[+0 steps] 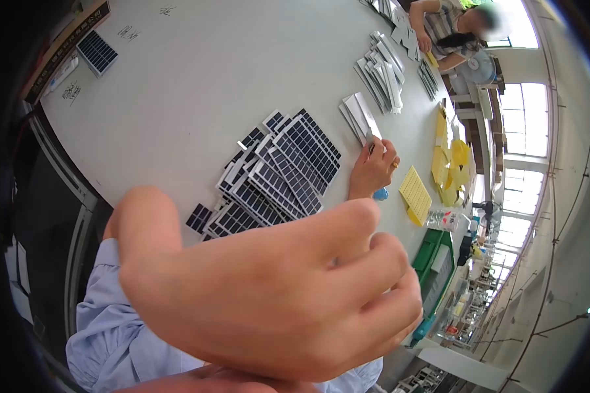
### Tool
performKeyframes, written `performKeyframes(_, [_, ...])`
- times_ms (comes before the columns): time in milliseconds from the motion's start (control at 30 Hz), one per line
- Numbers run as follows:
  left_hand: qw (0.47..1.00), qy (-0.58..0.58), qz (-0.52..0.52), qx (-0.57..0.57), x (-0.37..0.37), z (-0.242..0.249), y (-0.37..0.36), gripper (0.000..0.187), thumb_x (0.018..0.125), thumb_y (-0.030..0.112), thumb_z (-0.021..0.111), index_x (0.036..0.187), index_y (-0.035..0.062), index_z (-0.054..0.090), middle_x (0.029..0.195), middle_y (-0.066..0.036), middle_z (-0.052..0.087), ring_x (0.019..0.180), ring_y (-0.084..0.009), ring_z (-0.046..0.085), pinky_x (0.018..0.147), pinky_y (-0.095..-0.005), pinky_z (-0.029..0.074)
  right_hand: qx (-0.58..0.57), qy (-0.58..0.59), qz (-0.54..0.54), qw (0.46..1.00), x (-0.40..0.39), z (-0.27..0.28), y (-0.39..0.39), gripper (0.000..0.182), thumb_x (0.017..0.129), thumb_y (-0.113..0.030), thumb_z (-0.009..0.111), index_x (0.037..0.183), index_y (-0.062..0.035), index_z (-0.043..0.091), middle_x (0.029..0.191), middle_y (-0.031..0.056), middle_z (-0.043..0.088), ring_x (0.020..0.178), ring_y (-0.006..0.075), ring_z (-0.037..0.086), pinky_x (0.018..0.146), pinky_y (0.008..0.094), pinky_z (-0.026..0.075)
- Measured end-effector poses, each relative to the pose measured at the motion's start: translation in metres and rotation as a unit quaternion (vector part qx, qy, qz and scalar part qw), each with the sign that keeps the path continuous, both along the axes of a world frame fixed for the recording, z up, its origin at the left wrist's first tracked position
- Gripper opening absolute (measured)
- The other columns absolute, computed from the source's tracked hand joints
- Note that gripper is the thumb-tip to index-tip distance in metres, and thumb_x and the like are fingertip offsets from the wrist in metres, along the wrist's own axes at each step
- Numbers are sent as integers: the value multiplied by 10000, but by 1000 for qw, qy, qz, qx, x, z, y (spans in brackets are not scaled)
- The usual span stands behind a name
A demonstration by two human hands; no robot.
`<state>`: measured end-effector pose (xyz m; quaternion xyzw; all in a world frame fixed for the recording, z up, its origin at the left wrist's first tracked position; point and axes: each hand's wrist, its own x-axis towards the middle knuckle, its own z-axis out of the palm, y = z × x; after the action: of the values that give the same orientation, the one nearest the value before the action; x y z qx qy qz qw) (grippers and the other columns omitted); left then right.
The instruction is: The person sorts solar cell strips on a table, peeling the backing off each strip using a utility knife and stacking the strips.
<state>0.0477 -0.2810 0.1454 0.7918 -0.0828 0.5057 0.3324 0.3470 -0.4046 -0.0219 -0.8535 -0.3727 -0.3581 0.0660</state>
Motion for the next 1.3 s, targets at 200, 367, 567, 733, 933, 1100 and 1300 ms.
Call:
performKeyframes(200, [998, -45, -37, 40, -20, 22, 17, 148, 758, 186, 625, 753, 39, 637, 730, -20, 530, 726, -189, 518, 726, -346, 460, 24, -10, -59, 998, -20, -20, -56, 169, 812, -124, 685, 980, -121, 663, 1063, 52, 604, 958, 297, 584, 828, 425, 489])
performKeyframes(367, [988, 6, -97, 123, -55, 19, 39, 114, 763, 173, 630, 787, 72, 676, 722, -2, 547, 732, -171, 540, 693, -321, 437, 16, 55, -125, 991, -60, -35, -109, 243, 767, -105, 672, 1005, -156, 662, 1089, 60, 593, 980, 283, 586, 824, 405, 502])
performKeyframes(567, [998, -47, -16, -38, -82, 20, 18, 185, 591, 120, 706, 745, 83, 610, 778, 16, 553, 752, -145, 540, 729, -293, 442, 1, 53, -138, 989, -82, -13, -88, 210, 790, -118, 650, 998, -138, 667, 1076, 71, 599, 978, 302, 618, 794, 416, 517])
performKeyframes(733, [996, -33, 71, 48, -82, 16, 25, 179, 574, 115, 719, 663, 107, 564, 671, 49, 479, 686, -123, 455, 682, -287, 355, 3, 80, -112, 991, -86, -13, -89, 163, 814, -147, 635, 972, -111, 657, 996, 74, 617, 884, 297, 635, 735, 411, 512])
performKeyframes(933, [955, -28, 172, 239, -83, 23, 44, 228, 553, 108, 734, 566, 135, 508, 543, 88, 389, 607, -97, 354, 625, -279, 251, -2, 116, -131, 985, -82, -12, -86, 126, 803, -137, 635, 925, -114, 658, 941, 64, 640, 844, 301, 639, 698, 423, 510])
performKeyframes(1100, [947, -58, 112, 297, -80, 27, 12, 215, 535, 55, 727, 611, 132, 541, 581, 79, 440, 630, -105, 370, 650, -290, 288, 4, 82, -77, 994, -88, -6, -84, 140, 807, -158, 654, 940, -115, 655, 916, 86, 640, 810, 325, 643, 679, 434, 506])
performKeyframes(1300, [931, -123, -20, 344, -65, 40, -26, 97, 631, 107, 664, 681, 93, 583, 650, 42, 497, 677, -137, 433, 699, -315, 326, 37, 120, -124, 984, -91, -8, -86, 140, 773, -161, 668, 912, -162, 666, 960, 35, 645, 840, 294, 646, 700, 423, 521])
